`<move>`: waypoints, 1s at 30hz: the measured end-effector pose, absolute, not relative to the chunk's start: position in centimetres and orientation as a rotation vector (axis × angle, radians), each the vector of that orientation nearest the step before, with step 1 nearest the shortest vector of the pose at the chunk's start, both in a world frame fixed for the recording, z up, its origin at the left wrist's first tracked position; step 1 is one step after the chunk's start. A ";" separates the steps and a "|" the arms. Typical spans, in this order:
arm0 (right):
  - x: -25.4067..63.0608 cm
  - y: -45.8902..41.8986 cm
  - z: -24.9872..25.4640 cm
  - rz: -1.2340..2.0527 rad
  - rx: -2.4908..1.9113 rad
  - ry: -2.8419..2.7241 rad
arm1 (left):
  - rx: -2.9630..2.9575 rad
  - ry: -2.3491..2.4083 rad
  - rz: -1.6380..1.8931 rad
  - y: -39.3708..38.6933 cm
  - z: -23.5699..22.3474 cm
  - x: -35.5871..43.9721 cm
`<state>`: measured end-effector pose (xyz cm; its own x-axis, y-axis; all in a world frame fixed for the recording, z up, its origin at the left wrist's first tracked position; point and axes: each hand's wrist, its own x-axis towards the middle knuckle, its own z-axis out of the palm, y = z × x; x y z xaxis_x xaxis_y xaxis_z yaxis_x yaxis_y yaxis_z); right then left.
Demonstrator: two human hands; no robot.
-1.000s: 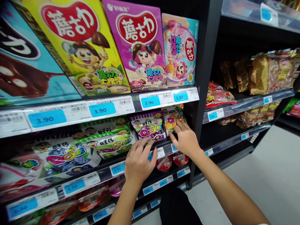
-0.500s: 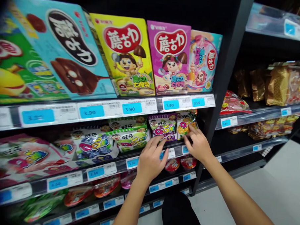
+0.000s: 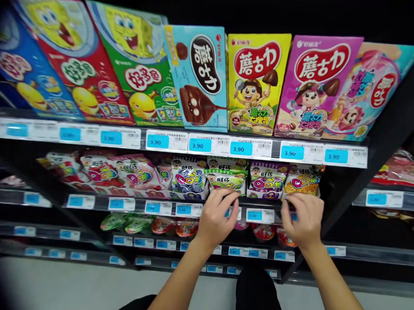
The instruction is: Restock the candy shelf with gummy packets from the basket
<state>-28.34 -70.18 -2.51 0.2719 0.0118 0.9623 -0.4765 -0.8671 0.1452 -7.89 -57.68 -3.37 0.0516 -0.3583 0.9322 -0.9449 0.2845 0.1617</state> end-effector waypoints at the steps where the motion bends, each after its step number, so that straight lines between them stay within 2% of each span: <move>1: -27.5 -69.8 -2.3 1.579 2.184 -0.371 | 1.327 -1.493 0.729 -57.4 -3.4 -7.3; 8: -23.3 -70.0 -2.9 1.407 2.339 -0.512 | 1.555 -1.656 0.770 -56.1 -4.1 -5.9; 17: -23.7 -70.2 -3.3 1.280 2.433 -0.532 | 1.572 -1.645 0.745 -56.4 -4.8 -6.0; 30: -23.8 -70.0 -3.5 1.336 2.444 -0.463 | 1.567 -1.522 0.825 -58.2 -4.3 -6.4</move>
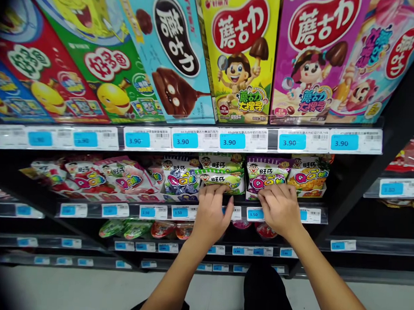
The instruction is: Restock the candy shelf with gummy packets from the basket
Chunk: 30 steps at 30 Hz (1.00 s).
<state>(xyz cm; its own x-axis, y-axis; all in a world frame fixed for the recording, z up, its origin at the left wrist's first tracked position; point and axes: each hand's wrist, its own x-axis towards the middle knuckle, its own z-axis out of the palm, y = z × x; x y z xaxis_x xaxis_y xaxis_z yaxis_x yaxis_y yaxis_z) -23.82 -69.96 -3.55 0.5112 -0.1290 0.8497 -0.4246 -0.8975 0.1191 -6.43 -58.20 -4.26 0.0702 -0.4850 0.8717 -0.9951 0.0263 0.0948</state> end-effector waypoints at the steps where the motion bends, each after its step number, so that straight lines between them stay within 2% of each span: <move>1: -23.8 -70.0 -3.5 1.331 2.448 -0.469 | 1.571 -1.506 0.828 -58.4 -4.2 -6.4; 30: -23.8 -70.0 -3.5 1.318 2.414 -0.457 | 1.231 -1.363 0.952 -58.7 -5.7 -5.7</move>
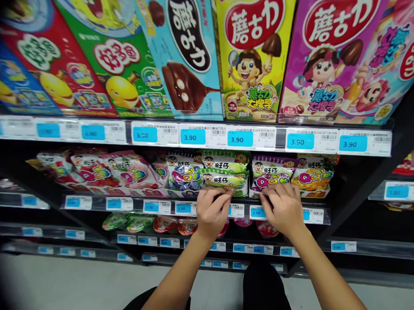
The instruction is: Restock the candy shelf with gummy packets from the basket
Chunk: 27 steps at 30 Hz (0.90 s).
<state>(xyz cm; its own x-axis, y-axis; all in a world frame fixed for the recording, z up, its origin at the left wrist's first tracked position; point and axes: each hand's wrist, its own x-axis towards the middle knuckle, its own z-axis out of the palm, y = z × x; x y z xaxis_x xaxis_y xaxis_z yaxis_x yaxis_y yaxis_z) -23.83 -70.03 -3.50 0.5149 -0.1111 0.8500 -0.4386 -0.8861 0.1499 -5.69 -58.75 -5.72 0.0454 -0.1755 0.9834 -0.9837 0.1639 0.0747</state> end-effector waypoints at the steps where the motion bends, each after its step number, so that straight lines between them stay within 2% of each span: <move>1: -23.8 -70.1 -3.5 1.311 2.409 -0.453 | 1.229 -1.372 0.975 -58.7 -6.1 -5.7; 7: -24.0 -70.2 -3.9 1.433 2.301 -0.333 | 1.244 -1.377 1.138 -58.4 -8.5 -6.0; 12: -24.1 -70.2 -4.1 1.435 2.254 -0.317 | 1.353 -1.166 1.048 -58.5 -8.7 -6.3; 20: -24.2 -70.7 -3.8 1.456 2.275 -0.263 | 1.476 -1.198 1.000 -58.2 -8.1 -6.9; 24: -24.3 -72.2 -3.9 1.461 2.119 -0.189 | 1.439 -1.213 1.003 -58.3 -8.4 -6.6; 27: -25.0 -74.2 -5.7 1.487 2.106 -0.378 | 1.431 -1.212 1.004 -58.4 -8.4 -6.4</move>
